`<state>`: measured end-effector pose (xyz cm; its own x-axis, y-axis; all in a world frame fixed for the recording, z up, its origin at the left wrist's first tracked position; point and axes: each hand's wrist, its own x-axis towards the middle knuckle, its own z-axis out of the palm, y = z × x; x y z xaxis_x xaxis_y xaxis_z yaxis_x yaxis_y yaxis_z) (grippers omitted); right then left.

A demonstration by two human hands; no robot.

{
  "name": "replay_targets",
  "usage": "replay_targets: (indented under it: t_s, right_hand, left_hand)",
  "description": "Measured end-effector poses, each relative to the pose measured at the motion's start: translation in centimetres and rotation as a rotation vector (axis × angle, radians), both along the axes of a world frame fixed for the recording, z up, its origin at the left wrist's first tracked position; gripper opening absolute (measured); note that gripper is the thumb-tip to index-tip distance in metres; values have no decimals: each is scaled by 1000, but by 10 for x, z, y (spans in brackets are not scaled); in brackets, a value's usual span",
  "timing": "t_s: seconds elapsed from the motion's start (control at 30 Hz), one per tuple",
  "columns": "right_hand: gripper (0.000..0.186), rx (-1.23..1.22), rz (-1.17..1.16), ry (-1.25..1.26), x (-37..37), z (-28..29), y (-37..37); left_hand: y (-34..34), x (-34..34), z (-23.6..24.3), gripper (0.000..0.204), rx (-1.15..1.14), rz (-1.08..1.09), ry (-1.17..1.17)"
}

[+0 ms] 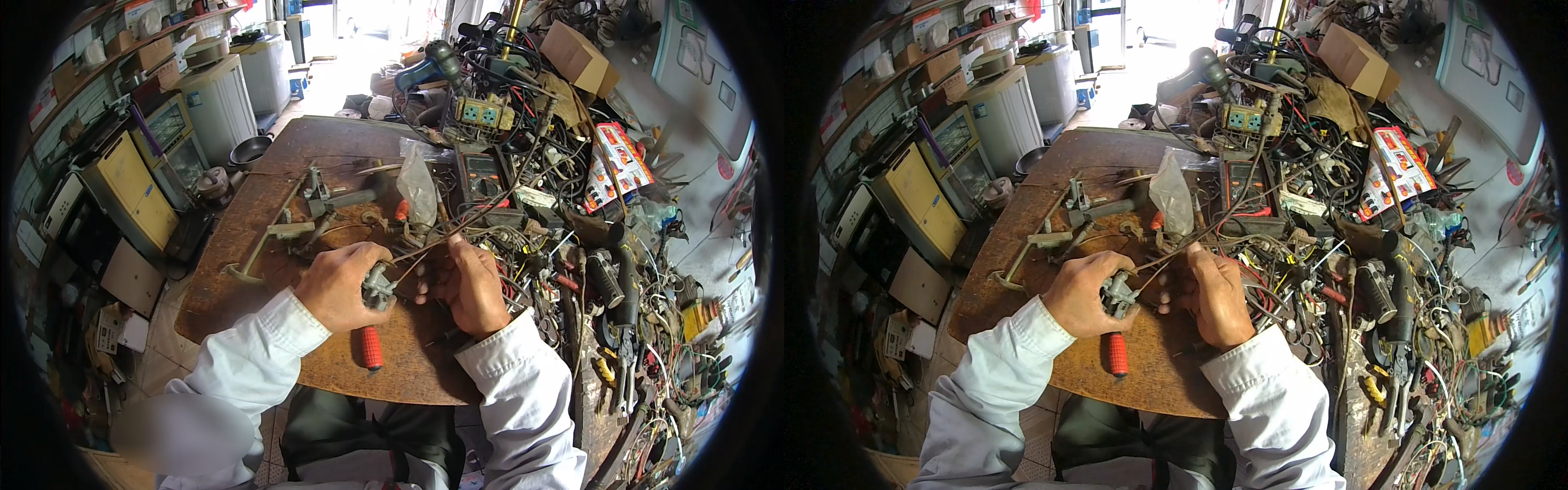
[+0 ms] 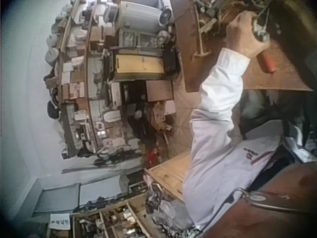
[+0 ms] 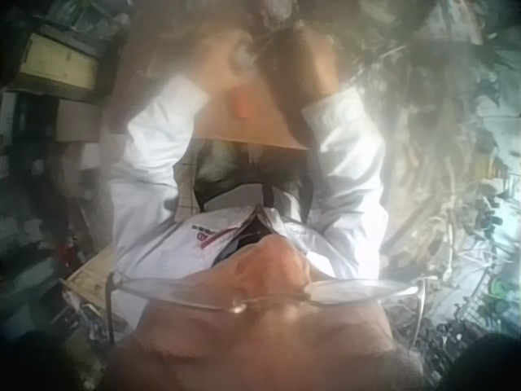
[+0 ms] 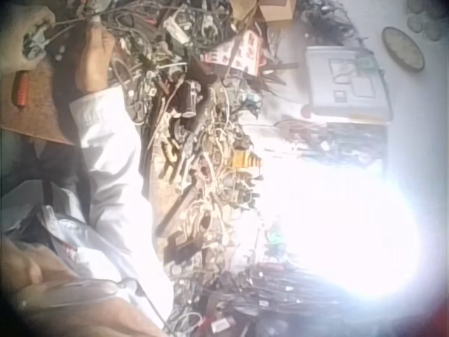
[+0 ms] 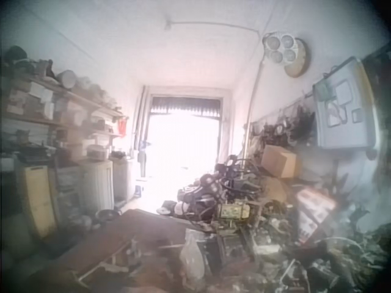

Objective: The person uses pliers and a screwdriver to strip and adjust wires on a small electrical component at a cluttered workbench. They repeatedly strip wire ends, insert them into the component, and tighten connections, handling the component and tools throughout.

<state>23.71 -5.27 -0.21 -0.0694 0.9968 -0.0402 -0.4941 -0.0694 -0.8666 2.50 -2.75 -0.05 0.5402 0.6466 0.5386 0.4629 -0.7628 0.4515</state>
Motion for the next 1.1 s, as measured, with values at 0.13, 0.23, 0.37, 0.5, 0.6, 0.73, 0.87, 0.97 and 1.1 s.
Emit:
replay_targets:
  t_s: [0.13, 0.23, 0.37, 0.5, 0.6, 0.73, 0.87, 0.97, 1.1]
  right_hand:
    - [48, 35, -13, -17, 5, -3, 4]
    - [50, 33, -27, -55, 6, -5, 5]
    - [49, 52, -69, -95, 7, -10, 7]
    - [45, -9, -138, -71, 4, -8, 7]
    - [39, -27, -118, -43, 5, -6, 6]
    - [36, -18, -102, -34, 7, -6, 6]
    - [36, -8, -115, -19, 5, -5, 6]
    - [34, 1, -114, -8, 3, -4, 6]
    - [30, -9, -159, -62, 4, 0, 4]
  left_hand:
    - [0, -1, 0, 54, 25, -8, 34]
    - [0, -1, -1, 53, 22, -12, 48]
    - [1, 0, -3, 53, 18, -8, 64]
    - [1, -1, -4, 53, 1, -2, 76]
    - [1, -1, -4, 53, -11, 7, 82]
    - [-2, 1, -2, 52, -27, 1, 63]
    - [0, -1, -4, 53, -74, -4, 33]
    - [2, 0, -5, 53, -55, -1, 13]
    - [2, 2, 0, 53, -82, -24, -14]
